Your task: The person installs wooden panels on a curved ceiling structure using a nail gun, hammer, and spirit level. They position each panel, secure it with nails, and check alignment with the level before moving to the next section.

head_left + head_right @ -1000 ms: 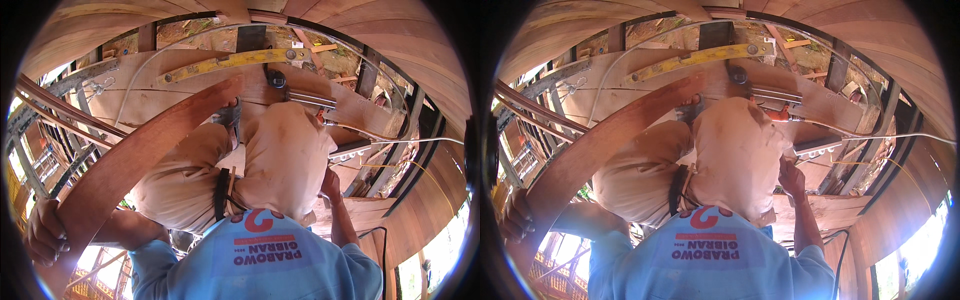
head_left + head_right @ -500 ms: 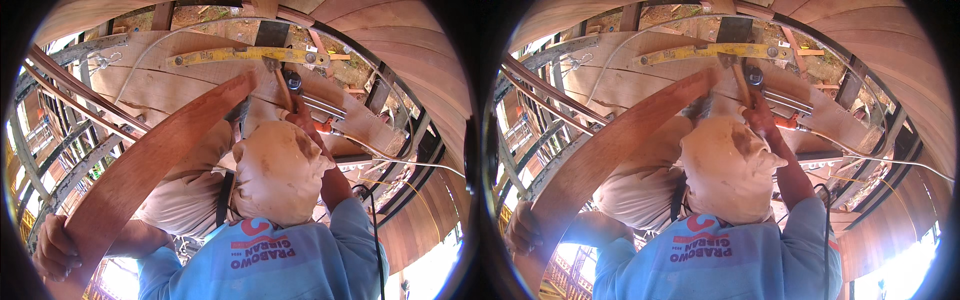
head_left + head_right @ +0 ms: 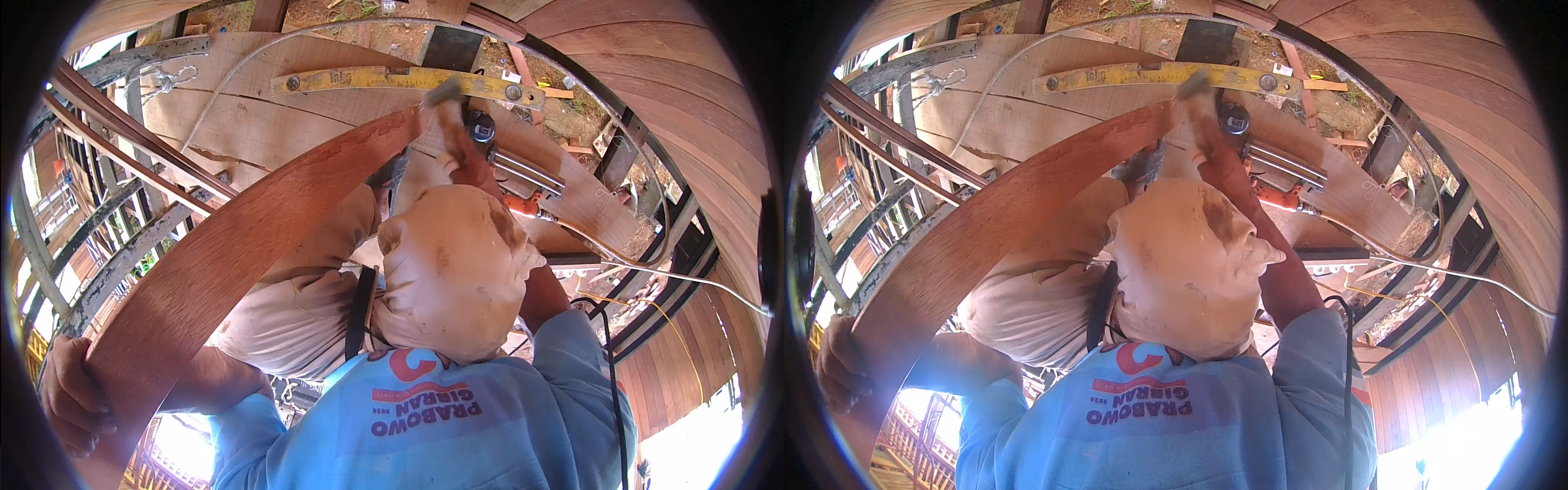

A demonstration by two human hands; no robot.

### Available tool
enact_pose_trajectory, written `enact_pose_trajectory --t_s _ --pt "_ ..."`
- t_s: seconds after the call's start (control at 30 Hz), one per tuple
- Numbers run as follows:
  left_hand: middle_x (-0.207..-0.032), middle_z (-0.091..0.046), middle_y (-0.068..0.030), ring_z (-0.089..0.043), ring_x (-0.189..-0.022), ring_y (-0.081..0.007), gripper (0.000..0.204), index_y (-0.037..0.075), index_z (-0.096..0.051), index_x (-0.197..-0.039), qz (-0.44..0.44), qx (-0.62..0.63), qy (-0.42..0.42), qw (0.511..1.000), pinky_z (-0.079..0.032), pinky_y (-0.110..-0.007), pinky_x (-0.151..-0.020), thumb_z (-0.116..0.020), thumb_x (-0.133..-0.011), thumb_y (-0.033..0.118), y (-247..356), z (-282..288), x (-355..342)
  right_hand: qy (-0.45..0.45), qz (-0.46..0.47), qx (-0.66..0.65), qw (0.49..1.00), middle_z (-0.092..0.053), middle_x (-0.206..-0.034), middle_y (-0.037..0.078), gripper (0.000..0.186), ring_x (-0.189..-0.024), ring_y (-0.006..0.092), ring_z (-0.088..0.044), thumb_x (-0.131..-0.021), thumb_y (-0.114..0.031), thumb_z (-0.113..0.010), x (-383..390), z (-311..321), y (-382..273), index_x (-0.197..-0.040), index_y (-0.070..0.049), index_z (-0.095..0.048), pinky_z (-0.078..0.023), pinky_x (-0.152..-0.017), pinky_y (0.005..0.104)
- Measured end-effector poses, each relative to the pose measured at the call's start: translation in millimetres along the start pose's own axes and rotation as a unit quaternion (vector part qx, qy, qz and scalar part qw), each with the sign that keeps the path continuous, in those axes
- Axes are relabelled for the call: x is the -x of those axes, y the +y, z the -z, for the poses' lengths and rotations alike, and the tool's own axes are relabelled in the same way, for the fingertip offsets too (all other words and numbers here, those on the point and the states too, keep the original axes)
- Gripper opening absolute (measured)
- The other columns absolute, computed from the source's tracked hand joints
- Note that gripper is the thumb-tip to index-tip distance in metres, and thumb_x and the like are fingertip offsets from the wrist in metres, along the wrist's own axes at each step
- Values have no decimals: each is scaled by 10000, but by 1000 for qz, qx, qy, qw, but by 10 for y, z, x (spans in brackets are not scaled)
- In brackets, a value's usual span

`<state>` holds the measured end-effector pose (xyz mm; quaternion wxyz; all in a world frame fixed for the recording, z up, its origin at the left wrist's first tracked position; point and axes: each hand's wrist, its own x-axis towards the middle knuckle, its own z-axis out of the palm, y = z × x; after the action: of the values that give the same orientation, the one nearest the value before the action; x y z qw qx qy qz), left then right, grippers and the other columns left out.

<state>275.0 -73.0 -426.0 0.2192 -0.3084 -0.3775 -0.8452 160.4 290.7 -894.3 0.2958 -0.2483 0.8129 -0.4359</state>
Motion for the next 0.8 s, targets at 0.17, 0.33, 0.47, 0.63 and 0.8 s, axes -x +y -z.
enact_pose_trajectory --t_s 0.17,0.33,0.47,0.63,0.8 --pt "-601 -610 16 -521 -461 -53 190 115 -670 -706 -6 6 -8 1000 -321 -189 -428 -620 -848 -2 -21 -5 -39 -56 -222 -67 971 -646 -1333 246 724 -1182 296 -671 -991 -245 -668 12 316 -415 -1614 -125 -321 -523 -971 367" --pt "-605 -610 10 -522 -465 -56 197 111 -673 -704 -13 -6 -6 1000 -318 -190 -425 -615 -849 -9 -119 -95 16 37 -236 -163 957 -668 -1295 224 718 -1143 281 -677 -987 -265 -685 17 72 -448 -1606 -124 -350 -529 -957 362" --pt "-609 -611 5 -523 -468 -59 202 109 -676 -703 -13 8 -9 1000 -316 -191 -422 -612 -850 -14 -175 -121 2 33 -273 -210 938 -679 -1274 200 718 -1114 255 -674 -984 -283 -703 146 40 -410 -1601 -124 -372 -530 -948 354" --pt "-613 -612 -1 -525 -472 -62 209 105 -680 -701 -19 19 -11 1000 -313 -192 -419 -607 -851 -21 -141 -72 0 42 -225 -175 957 -695 -1229 169 718 -1057 221 -673 -981 -305 -719 185 -4 -319 -1596 -124 -394 -535 -920 346" --pt "-617 -612 -8 -526 -475 -65 216 102 -683 -699 -29 27 -11 999 -310 -193 -415 -603 -852 -28 -133 -193 -7 -58 -130 -30 989 -687 -1203 198 731 -1039 262 -669 -988 -342 -693 -76 364 58 -1598 -105 -369 -540 -897 379"
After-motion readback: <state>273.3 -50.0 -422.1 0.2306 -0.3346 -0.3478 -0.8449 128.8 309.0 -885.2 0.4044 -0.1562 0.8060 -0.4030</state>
